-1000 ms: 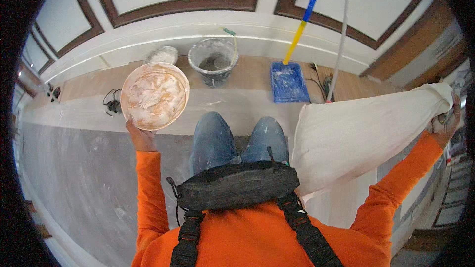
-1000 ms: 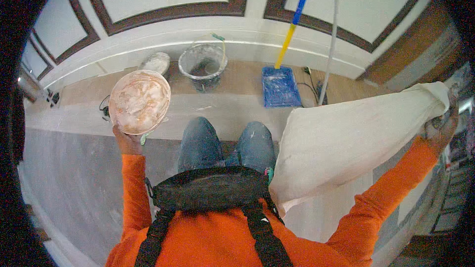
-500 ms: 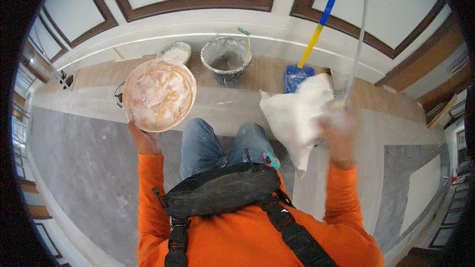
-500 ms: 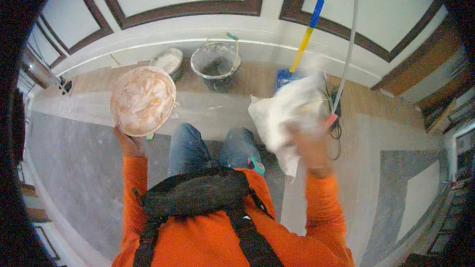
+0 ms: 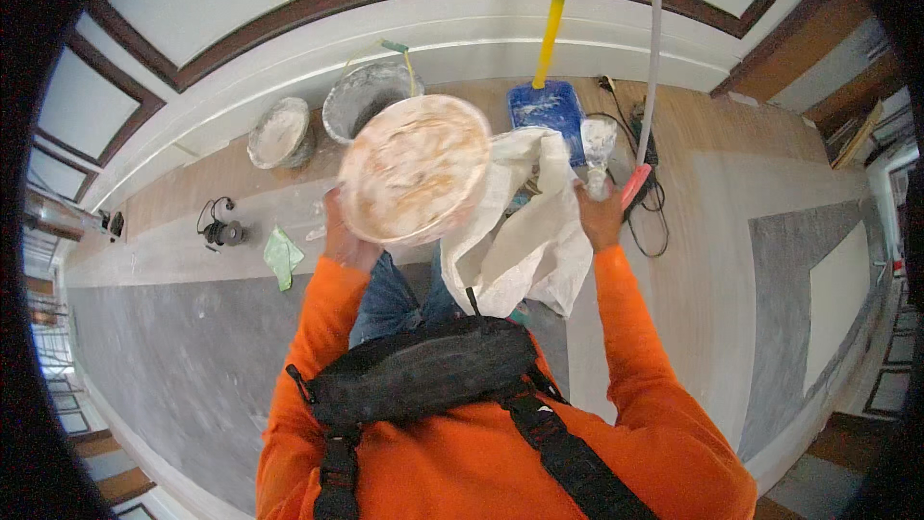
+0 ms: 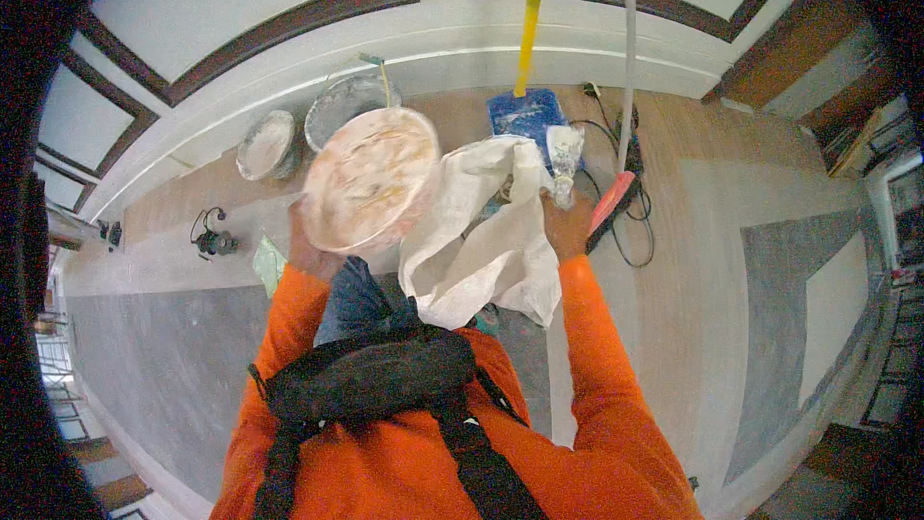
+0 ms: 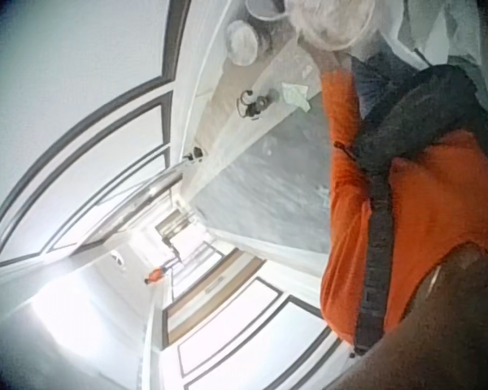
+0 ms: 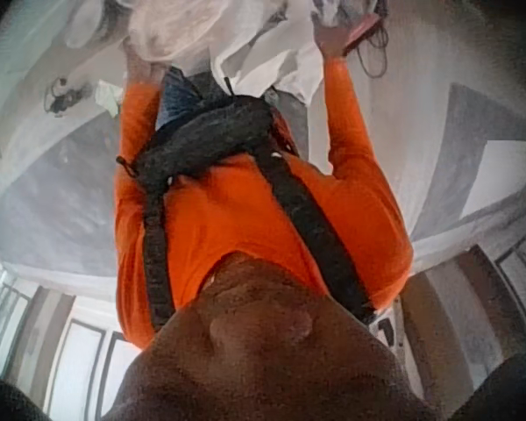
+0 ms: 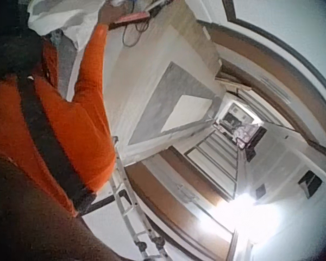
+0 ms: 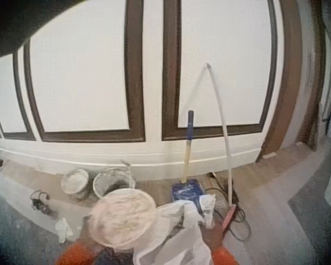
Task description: The person applies plaster to a wall section using a spreader, then mixes a fresh batch of plaster in a small bowl by adding water from a bucket and stirring with a spatula.
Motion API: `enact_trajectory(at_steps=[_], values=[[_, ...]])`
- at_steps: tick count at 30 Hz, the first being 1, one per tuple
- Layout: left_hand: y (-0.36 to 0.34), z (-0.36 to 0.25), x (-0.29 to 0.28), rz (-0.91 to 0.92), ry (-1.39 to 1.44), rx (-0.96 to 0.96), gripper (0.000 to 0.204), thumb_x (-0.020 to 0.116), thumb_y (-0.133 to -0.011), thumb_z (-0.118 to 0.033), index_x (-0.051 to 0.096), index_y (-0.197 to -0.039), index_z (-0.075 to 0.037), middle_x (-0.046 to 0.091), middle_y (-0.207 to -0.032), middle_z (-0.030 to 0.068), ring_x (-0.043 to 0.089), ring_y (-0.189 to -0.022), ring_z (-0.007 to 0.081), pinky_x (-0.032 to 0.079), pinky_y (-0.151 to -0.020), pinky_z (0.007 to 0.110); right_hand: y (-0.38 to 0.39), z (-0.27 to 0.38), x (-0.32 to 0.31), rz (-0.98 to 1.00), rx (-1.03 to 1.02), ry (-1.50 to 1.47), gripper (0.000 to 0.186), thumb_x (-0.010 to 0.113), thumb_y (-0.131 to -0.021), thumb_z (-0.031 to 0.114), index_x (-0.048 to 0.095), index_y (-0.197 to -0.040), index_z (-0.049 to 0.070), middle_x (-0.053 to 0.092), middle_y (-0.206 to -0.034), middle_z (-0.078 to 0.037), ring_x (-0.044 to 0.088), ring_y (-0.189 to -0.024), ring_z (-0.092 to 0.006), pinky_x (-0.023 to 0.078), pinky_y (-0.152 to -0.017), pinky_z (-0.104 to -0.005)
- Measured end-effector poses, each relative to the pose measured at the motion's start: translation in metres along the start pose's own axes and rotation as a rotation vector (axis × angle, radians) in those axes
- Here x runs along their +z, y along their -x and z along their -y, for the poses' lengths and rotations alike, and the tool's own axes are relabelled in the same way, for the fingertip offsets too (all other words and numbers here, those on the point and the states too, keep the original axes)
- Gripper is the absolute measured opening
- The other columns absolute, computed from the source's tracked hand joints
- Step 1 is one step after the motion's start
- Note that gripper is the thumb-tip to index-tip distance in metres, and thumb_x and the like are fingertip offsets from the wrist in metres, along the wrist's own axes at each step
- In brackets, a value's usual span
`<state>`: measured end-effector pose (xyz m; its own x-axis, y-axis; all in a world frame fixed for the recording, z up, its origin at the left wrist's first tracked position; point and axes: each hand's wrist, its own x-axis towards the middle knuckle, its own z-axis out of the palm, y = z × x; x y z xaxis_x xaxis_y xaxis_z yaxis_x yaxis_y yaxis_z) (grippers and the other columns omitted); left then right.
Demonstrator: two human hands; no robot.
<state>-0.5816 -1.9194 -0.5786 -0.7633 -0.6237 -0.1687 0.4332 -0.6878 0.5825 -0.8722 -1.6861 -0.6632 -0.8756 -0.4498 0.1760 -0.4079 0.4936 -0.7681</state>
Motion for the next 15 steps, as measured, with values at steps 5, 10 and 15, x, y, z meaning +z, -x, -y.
enact_trajectory(at_steps=[5,10,15], values=[[-0.075,0.087,0.034,-0.067,-0.222,-0.363,0.063,0.033,-0.095,-0.05,0.041,-0.133,-0.001,0.05,-0.132,0.0143,0.053,-0.116,0.0287,0.039,-0.102,0.043,-0.022,-0.175,0.115,0.099,0.048,-0.028,0.046,0.07,-0.076,0.032,0.062,-0.11,0.002,0.065,-0.107,-0.016,0.062,-0.099,-0.0315,0.047,-0.087,-0.0374],[-0.094,0.126,-0.062,-0.154,-0.555,-0.461,0.056,0.039,-0.094,-0.044,0.046,-0.128,0.0,0.056,-0.123,0.0149,0.055,-0.111,0.0267,0.042,-0.1,0.035,0.0,-0.134,0.116,0.264,0.899,-1.355,0.036,0.055,-0.085,0.024,0.058,-0.115,0.004,0.063,-0.112,-0.01,0.061,-0.1,-0.024,0.048,-0.091,-0.0398],[-0.087,0.133,-0.033,-0.126,-0.359,-0.365,0.053,0.044,-0.093,-0.042,0.048,-0.126,0.0,0.057,-0.121,0.0141,0.056,-0.109,0.0267,0.043,-0.098,0.034,-0.038,-0.111,-0.043,0.283,0.699,-1.162,0.032,0.054,-0.089,0.023,0.06,-0.112,0.002,0.065,-0.106,-0.01,0.062,-0.096,-0.0227,0.05,-0.087,-0.0381]])
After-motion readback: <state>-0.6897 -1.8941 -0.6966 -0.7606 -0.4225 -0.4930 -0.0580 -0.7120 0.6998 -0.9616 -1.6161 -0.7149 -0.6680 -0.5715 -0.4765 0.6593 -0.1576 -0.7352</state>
